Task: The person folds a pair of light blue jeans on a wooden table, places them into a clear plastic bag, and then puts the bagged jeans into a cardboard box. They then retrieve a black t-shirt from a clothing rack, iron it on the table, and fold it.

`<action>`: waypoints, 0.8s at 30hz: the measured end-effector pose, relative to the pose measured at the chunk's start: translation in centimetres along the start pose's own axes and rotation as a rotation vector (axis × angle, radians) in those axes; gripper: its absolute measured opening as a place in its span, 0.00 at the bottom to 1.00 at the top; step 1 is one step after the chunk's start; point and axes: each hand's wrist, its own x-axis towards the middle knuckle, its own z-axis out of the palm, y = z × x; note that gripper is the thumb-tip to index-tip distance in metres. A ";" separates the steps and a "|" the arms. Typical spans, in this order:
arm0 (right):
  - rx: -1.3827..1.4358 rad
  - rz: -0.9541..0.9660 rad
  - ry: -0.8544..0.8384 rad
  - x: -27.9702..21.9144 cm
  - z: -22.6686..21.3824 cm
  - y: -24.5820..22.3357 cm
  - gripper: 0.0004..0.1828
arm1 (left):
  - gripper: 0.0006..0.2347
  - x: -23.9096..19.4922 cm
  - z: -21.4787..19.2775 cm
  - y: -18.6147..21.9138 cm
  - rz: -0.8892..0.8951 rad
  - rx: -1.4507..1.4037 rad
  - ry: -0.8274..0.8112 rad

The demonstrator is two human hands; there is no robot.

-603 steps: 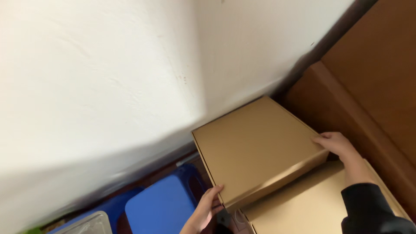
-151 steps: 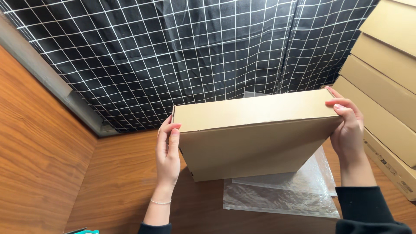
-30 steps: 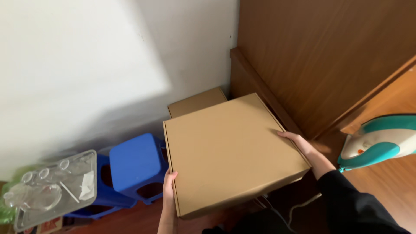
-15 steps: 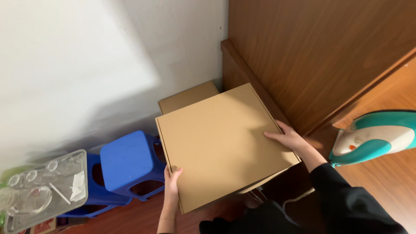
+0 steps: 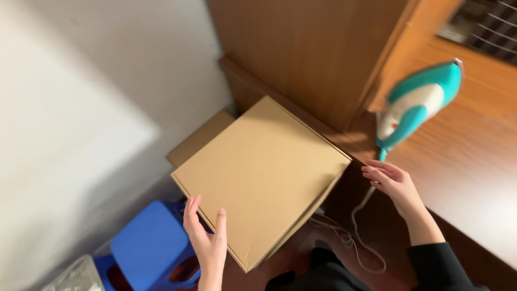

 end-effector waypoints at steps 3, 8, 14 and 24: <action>0.133 0.017 0.074 -2.8 -2.0 3.5 0.22 | 0.23 -0.3 1.5 -2.0 0.167 0.021 -0.090; 0.175 0.067 0.176 -10.0 -5.5 6.1 0.24 | 0.18 -1.2 4.6 -0.6 0.180 -0.066 -0.368; 0.262 0.110 0.362 -15.8 -10.5 9.2 0.25 | 0.11 -3.3 9.6 1.5 0.182 -0.191 -0.621; 0.353 0.203 0.633 -21.6 -19.0 13.4 0.24 | 0.09 -9.3 19.8 7.5 0.140 -0.271 -0.953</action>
